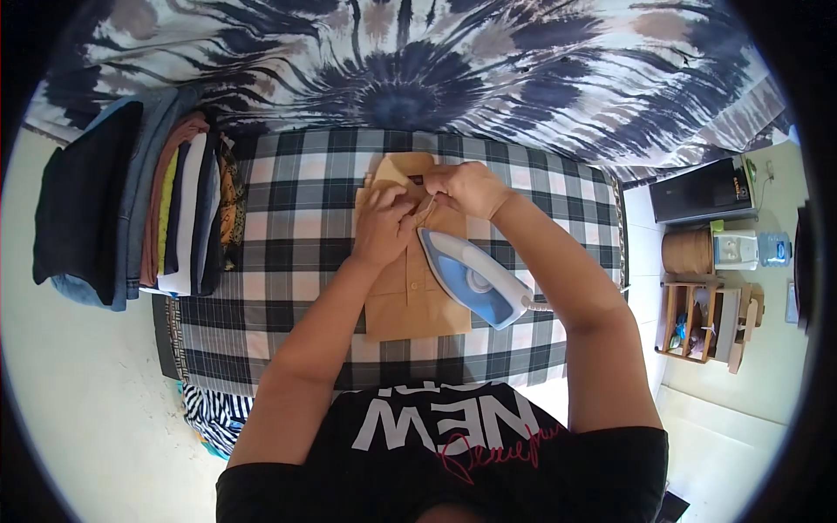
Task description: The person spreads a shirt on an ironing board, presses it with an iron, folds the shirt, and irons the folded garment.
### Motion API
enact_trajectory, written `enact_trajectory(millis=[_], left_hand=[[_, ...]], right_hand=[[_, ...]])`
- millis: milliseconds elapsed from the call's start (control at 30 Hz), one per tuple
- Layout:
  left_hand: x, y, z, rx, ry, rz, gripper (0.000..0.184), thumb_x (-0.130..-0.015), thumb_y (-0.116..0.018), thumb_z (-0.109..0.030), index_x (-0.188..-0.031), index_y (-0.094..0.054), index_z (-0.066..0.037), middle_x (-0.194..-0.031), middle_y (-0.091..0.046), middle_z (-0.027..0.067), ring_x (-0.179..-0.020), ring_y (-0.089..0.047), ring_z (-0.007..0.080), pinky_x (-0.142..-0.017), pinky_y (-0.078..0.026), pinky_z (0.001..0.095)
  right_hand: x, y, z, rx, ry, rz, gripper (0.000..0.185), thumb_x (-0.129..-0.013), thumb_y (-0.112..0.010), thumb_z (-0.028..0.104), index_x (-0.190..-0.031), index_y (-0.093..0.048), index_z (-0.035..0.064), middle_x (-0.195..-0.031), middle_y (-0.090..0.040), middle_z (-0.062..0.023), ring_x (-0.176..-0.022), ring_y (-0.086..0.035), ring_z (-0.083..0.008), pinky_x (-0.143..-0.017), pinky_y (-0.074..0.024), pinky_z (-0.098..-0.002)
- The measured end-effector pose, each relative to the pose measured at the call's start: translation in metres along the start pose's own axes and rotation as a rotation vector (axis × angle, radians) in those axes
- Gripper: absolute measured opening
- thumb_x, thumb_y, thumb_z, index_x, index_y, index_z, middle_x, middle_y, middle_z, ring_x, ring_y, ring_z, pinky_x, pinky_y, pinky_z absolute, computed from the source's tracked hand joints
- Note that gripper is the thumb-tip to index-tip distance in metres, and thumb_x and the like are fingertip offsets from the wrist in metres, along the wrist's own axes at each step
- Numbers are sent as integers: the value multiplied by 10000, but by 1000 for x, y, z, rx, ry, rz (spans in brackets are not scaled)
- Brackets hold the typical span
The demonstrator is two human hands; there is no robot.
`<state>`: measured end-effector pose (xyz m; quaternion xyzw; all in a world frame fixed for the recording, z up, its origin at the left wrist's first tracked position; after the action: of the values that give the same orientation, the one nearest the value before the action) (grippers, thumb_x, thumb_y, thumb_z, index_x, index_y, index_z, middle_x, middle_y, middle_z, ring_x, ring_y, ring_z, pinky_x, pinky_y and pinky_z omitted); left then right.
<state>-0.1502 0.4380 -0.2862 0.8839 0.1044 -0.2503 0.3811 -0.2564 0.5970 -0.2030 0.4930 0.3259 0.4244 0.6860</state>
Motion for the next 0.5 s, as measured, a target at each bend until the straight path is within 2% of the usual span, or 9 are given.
enact_trajectory(millis=[33,167,367,500], left_hand=[[-1,2,-2,3,-1,3,220,-849,-560,-142,-997,-703,-66,-1089,-632,97,-936,-571,272,-831,-445,351],[-8,11,-10,-255,22,236,236,-842,-587,-169,-1025,-712,-88,-1218,-564,94,-1037,-533,315,-884,-416,371],[-13,6,-12,-272,184,316,273,-834,-625,-212,-1072,-696,-99,-1225,-539,102,-1085,-500,343,-945,-372,404],[-5,9,9,57,387,-130,355,-854,-639,-262,-1167,-645,-95,-1315,-514,122,-1198,-459,347,-1001,-322,452]], right_hand=[[1,3,1,-1,-5,1,62,-787,-636,90,-813,-580,101,-878,-652,-57,-711,-614,-315,-680,-493,-380],[-1,11,8,-70,-31,192,126,-760,-661,94,-820,-550,95,-878,-633,-33,-670,-574,-295,-649,-484,-370],[-10,15,15,-189,-29,152,92,-790,-654,111,-843,-582,89,-865,-649,-51,-700,-602,-301,-666,-488,-365],[4,11,29,47,-167,-189,140,-831,-650,141,-963,-639,94,-890,-678,-72,-755,-642,-301,-670,-499,-370]])
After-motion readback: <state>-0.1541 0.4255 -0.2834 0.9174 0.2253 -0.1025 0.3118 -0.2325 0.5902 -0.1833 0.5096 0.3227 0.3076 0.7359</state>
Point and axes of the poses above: each hand's wrist, its own x-axis away from the middle knuckle, its own y-axis out of the back of the hand, z = x × y, the point moved 2 cm from there along -x, towards the middle knuckle
